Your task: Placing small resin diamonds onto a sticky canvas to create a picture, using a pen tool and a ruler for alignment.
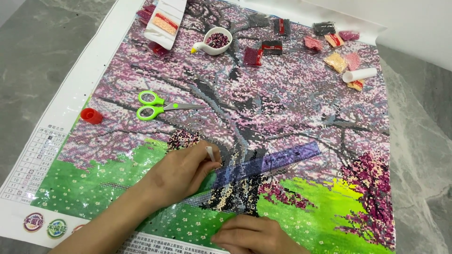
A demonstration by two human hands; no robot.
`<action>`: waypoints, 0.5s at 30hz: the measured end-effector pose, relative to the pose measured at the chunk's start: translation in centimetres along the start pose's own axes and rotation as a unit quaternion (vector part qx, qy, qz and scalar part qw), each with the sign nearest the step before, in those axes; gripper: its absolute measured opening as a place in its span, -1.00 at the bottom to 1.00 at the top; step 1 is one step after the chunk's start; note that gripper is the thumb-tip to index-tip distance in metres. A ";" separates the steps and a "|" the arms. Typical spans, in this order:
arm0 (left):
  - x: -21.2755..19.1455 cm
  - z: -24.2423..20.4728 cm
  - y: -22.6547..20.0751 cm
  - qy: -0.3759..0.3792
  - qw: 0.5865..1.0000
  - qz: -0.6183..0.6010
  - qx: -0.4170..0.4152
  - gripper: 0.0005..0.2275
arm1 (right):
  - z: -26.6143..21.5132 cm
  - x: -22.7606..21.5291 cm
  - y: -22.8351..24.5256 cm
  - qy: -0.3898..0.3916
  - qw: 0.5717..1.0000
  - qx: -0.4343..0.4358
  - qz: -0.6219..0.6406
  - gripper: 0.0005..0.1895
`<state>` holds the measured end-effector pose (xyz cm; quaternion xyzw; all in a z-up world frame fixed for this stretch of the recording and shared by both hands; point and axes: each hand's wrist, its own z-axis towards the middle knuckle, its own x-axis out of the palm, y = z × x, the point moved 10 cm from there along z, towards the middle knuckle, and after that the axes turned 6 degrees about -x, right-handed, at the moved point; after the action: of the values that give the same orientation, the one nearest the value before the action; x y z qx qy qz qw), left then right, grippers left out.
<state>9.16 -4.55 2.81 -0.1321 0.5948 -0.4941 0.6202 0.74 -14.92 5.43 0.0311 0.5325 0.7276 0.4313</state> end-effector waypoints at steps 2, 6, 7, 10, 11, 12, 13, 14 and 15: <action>-0.1 0.0 -0.2 0.001 1.000 -0.003 0.007 -0.97 | 0.1 -0.1 0.2 0.002 1.000 -0.004 0.003 -0.85; -0.2 0.0 -0.7 0.008 1.000 -0.016 0.019 -0.98 | 0.3 0.0 0.3 0.006 1.000 -0.014 0.004 -0.85; -0.3 0.0 -0.7 0.008 1.000 -0.016 0.019 -0.98 | 0.4 0.0 0.4 0.007 1.000 -0.015 0.004 -0.85; -0.7 0.0 0.1 -0.005 0.999 -0.023 -0.027 -0.94 | 0.6 -0.2 0.6 0.005 1.000 -0.017 0.003 -0.84; -1.0 0.0 0.4 -0.011 0.998 -0.031 -0.050 -0.93 | 0.6 -0.1 0.6 0.011 1.000 -0.017 0.003 -0.84; -1.3 0.0 0.7 -0.017 0.996 -0.038 -0.074 -0.91 | 0.6 -0.1 0.7 0.017 1.000 -0.016 0.003 -0.84; -1.3 0.0 0.6 -0.017 0.996 -0.038 -0.074 -0.91 | 0.5 -0.1 0.6 0.017 1.000 -0.016 0.003 -0.84; -1.6 0.0 0.7 -0.032 0.995 -0.053 -0.085 -0.89 | 0.5 -0.1 0.5 0.014 1.000 -0.015 -0.004 -0.84; -1.8 0.0 0.7 -0.046 0.992 -0.067 -0.095 -0.87 | 0.4 -0.1 0.5 0.011 1.000 -0.014 -0.012 -0.83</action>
<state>9.89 -2.78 3.38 -0.2528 0.6000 -0.4690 0.5968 0.71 -14.71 6.02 0.0109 0.5273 0.7303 0.4342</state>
